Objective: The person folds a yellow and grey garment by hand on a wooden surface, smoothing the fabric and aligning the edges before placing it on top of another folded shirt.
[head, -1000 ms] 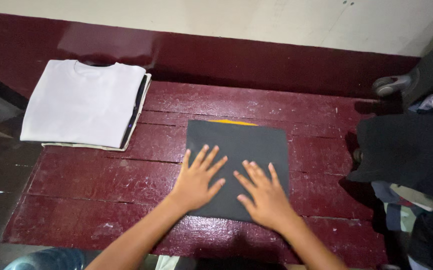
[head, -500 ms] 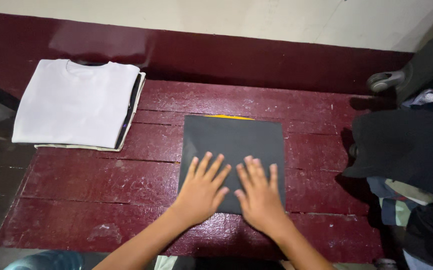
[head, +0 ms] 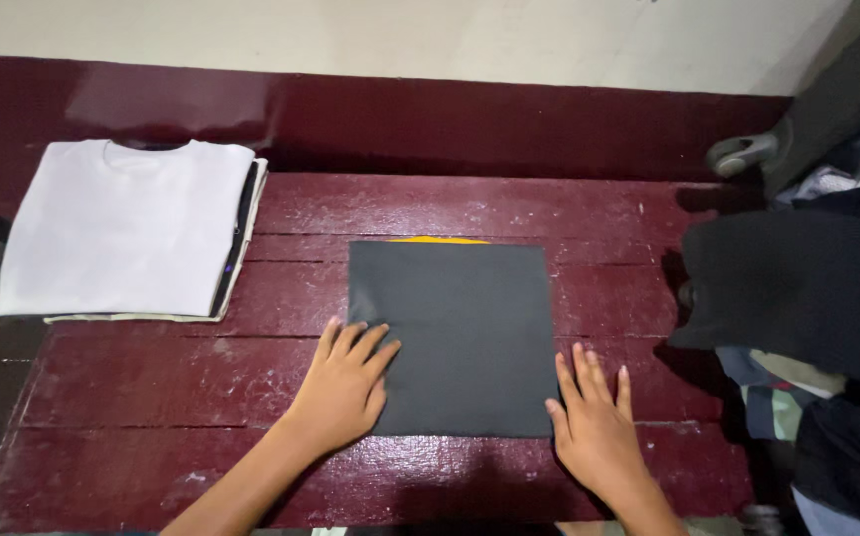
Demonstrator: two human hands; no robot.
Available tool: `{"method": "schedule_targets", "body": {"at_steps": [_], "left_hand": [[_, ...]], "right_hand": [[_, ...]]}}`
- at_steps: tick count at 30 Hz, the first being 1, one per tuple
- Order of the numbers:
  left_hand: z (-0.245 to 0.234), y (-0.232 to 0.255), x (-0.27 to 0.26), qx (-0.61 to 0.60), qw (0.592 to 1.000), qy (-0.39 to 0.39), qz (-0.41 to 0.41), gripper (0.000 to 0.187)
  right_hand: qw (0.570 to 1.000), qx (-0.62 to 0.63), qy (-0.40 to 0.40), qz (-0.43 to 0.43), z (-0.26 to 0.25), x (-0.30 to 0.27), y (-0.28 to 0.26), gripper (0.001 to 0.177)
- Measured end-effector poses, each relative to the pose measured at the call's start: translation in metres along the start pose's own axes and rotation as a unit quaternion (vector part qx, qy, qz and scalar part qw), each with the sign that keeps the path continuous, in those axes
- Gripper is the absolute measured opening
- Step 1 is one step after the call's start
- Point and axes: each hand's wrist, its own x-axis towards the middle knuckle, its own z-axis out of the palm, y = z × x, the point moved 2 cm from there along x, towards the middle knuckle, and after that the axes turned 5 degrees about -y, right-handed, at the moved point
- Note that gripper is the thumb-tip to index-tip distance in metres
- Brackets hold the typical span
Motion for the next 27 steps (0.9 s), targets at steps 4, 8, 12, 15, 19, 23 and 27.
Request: {"method": "schedule_targets", "body": {"at_steps": [4, 8, 12, 15, 19, 23, 27], "left_hand": [[-0.004, 0.022, 0.057, -0.080, 0.988, 0.097, 0.095, 0.038], [0.027, 0.066, 0.139, -0.136, 0.974, 0.079, 0.162, 0.037], [0.067, 0.093, 0.212, -0.052, 0.992, 0.028, 0.113, 0.056], [0.078, 0.086, 0.230, -0.050, 0.995, -0.039, 0.074, 0.072], [0.075, 0.085, 0.229, -0.047, 0.995, -0.048, 0.070, 0.078], [0.067, 0.090, 0.226, -0.033, 0.996, -0.051, 0.062, 0.076], [0.059, 0.095, 0.211, 0.001, 0.997, 0.032, 0.069, 0.071]], "right_hand": [[0.992, 0.075, 0.100, -0.004, -0.007, 0.011, -0.017, 0.066], [0.982, 0.143, 0.117, -0.025, -0.008, 0.026, -0.057, 0.067], [0.992, 0.099, 0.075, -0.026, -0.001, 0.035, -0.071, 0.069], [0.989, 0.124, 0.074, -0.038, 0.000, 0.022, -0.066, 0.070], [0.981, 0.139, 0.053, -0.128, -0.007, -0.016, -0.060, 0.078], [0.972, 0.165, -0.088, -0.139, -0.007, -0.052, -0.054, 0.095], [0.973, 0.157, -0.051, -0.161, -0.005, -0.061, -0.052, 0.089]]}}
